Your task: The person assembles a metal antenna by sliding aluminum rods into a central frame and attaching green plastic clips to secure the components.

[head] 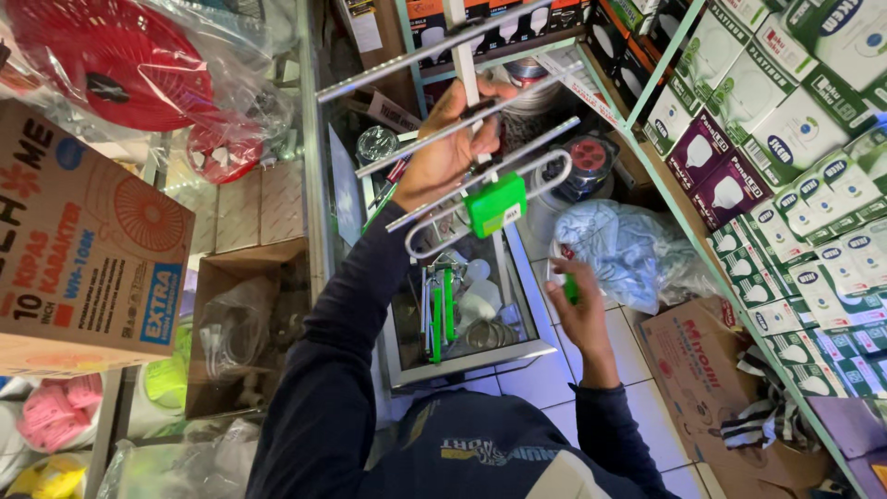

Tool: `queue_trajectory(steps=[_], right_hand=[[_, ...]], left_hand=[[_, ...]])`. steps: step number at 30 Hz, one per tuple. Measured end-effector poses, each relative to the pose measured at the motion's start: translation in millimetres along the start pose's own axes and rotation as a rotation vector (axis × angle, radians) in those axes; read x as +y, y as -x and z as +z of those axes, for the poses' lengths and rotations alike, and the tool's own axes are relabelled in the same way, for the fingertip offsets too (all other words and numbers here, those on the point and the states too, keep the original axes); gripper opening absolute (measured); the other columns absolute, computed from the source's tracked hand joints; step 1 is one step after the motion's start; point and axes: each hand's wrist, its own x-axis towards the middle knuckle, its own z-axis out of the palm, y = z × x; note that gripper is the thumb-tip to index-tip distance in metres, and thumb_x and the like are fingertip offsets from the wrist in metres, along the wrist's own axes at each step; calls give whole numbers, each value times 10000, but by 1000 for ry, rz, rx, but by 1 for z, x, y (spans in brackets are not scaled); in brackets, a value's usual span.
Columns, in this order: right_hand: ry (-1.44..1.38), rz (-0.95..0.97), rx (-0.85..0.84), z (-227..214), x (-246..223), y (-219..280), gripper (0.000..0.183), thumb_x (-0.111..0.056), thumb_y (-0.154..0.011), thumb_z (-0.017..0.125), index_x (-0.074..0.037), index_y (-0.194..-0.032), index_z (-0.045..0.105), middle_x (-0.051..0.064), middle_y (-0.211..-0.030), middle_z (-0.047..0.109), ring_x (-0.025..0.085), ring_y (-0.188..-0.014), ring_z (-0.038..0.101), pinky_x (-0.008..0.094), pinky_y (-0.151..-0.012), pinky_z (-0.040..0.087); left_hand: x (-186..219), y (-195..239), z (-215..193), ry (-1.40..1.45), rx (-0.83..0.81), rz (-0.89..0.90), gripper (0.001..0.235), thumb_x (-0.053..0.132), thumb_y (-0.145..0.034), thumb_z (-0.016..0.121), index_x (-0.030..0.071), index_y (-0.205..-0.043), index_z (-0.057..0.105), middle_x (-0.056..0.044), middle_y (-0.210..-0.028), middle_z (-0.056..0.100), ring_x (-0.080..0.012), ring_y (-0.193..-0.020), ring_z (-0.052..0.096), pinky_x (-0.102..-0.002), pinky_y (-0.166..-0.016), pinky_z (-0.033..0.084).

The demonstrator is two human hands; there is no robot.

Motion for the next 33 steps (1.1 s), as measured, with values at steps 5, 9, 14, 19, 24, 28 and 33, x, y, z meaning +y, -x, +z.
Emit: queue_trajectory(steps=[5,9,14,19,24,28,33], right_hand=[[-3,120,-311,10,-22,-2,423,-73,-816,782,-32,-1222,667,87,-1014,612,197,-845,565,311,-757,471],[33,122,-445,10,-31,3,321,-102,-820,820,-27,-1093,670,64,-862,586,181,-726,539,311,-653,461],[-123,529,-465,20,-42,17,164,-110,-878,717,-52,-1009,636,29,-732,567,141,-522,529,305,-488,433],[-111,312,-411,27,-28,32,172,-79,-874,683,-49,-1041,658,22,-786,593,98,-658,530,284,-574,457],[-130,302,-433,48,-18,52,171,-104,-888,704,-37,-1038,656,50,-861,624,134,-754,592,303,-653,496],[-180,381,-449,64,-9,68,215,-123,-880,690,-40,-1074,651,56,-867,656,132,-777,617,298,-685,518],[-116,482,-470,61,8,84,329,-163,-861,701,-25,-1157,657,58,-885,680,124,-777,619,294,-695,523]], left_hand=[[-27,10,-7,138,-20,-57,459,437,-1146,468,21,-1309,576,-140,-1365,645,-114,-720,441,-266,-682,425],[-45,13,-41,228,-76,-57,436,432,-1157,450,52,-1337,566,-143,-1395,629,-99,-694,434,-268,-705,435],[-47,24,-67,164,58,-105,519,461,-1138,438,101,-1506,507,-135,-1489,585,-134,-751,524,-312,-753,494],[-16,62,-64,106,270,-292,578,509,-1069,408,184,-1547,419,-131,-1478,580,-238,-919,684,-393,-870,565],[-21,96,-95,9,288,-307,648,561,-1084,415,69,-1500,480,-177,-1278,688,-284,-937,708,-431,-874,566],[-40,134,-127,22,348,-427,630,530,-1082,449,53,-1485,530,-160,-1321,703,-245,-1099,692,-402,-960,548],[-69,163,-165,175,520,-593,519,511,-1086,439,73,-1338,555,-187,-1243,723,-300,-1099,713,-453,-924,588]])
